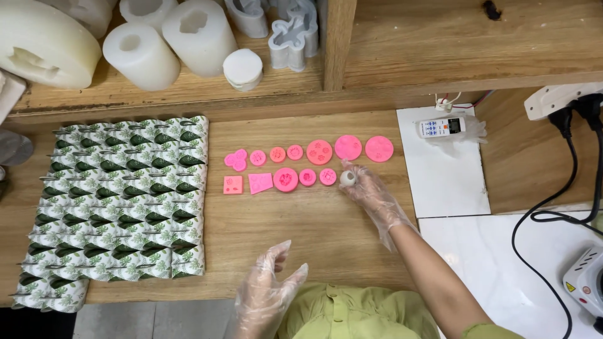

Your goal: The recorder is selecting, inspecting, and organizing various silicone molds on a workbench in a candle-making studio.

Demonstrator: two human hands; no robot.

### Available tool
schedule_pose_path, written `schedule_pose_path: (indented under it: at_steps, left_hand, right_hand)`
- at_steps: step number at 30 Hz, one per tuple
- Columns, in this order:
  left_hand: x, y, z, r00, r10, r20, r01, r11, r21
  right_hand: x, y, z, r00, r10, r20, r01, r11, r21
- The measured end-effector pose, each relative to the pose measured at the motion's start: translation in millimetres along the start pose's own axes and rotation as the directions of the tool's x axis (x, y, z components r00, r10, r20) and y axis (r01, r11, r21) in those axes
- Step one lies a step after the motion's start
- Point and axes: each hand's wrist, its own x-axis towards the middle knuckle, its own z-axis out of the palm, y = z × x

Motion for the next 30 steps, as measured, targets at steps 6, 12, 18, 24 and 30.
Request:
schedule_pose_path:
  at_steps: [6,12,18,24,30]
  left_hand:
    - [4.6,-24.9,22.9,0.999,-0.002,-0.046,0.001,1.000,-0.022]
    - [7.4,3.0,21.8,0.998,0.047,-0.053,-0.049,0.998,-0.051]
    - [10.9,7.1,21.5,0.989,0.142,-0.051,-0.144,0.989,-0.040]
    - [8.7,5.5,17.8,0.985,0.162,-0.060,-0.166,0.984,-0.060]
    - [20.3,-16.1,32.7,0.999,0.045,0.011,-0.045,0.999,-0.010]
  right_hand:
    - [22.3,30.5,8.1,0.986,-0.166,-0.034,0.168,0.981,0.096]
    - [24.0,22.9,8.3,0.997,0.080,0.010,-0.080,0.997,-0.006]
    - [42.2,55.3,23.0,0.925,0.371,0.085,-0.320,0.636,0.703]
    - [50.9,82.9,23.7,0.999,-0.023,0.033,0.012,0.951,0.310]
    - [0.6,63.4,-6.4,0.948,-0.294,-0.120,0.262,0.937,-0.230]
